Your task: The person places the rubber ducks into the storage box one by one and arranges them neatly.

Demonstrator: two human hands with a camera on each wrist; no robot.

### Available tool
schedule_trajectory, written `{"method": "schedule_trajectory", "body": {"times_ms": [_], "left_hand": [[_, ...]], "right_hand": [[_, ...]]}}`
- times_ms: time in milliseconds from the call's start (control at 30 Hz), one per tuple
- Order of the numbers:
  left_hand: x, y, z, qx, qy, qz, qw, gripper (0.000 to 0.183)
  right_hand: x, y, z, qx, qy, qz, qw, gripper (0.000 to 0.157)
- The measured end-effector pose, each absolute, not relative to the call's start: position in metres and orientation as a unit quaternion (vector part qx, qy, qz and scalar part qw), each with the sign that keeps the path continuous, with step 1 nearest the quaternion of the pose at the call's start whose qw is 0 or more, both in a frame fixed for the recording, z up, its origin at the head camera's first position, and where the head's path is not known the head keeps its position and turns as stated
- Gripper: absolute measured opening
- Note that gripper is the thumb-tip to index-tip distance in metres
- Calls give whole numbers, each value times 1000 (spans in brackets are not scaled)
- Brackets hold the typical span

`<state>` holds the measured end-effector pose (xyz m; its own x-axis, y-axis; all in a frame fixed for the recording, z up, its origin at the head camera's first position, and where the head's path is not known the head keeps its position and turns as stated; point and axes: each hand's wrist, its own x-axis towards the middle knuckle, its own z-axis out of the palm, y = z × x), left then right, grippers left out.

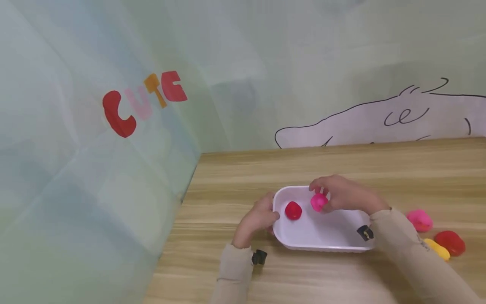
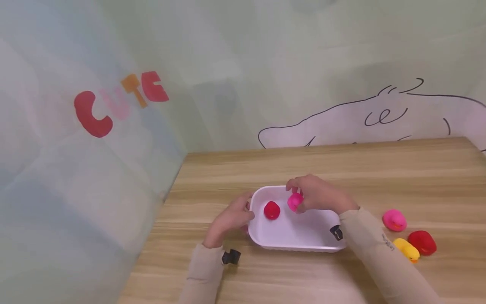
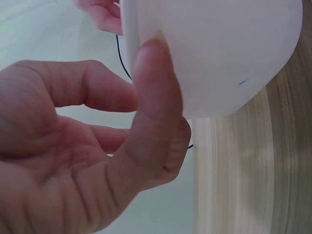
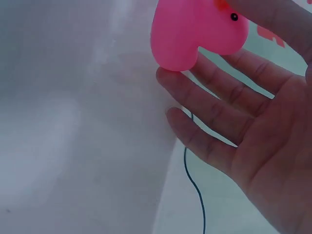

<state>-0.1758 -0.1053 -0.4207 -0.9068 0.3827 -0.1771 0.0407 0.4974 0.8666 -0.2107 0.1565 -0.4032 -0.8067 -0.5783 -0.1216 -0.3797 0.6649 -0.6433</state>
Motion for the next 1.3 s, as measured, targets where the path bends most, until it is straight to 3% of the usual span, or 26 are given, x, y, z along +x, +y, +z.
{"method": "schedule_trajectory", "body": {"times_ms": [500,900,1300], "left_hand": [[-174,-101,-421,142,852,476,165,43],[-174,-105,-422,151,851,478,157,46],[-172,-103,-420,144,847,484,165,47]], "right_hand": [[-205,149,-431,-271,912,-255,170,47],[-201,154,-416,-254,916,-266,159,61],[-195,202,-386,-260,924,-277,52,46]]}}
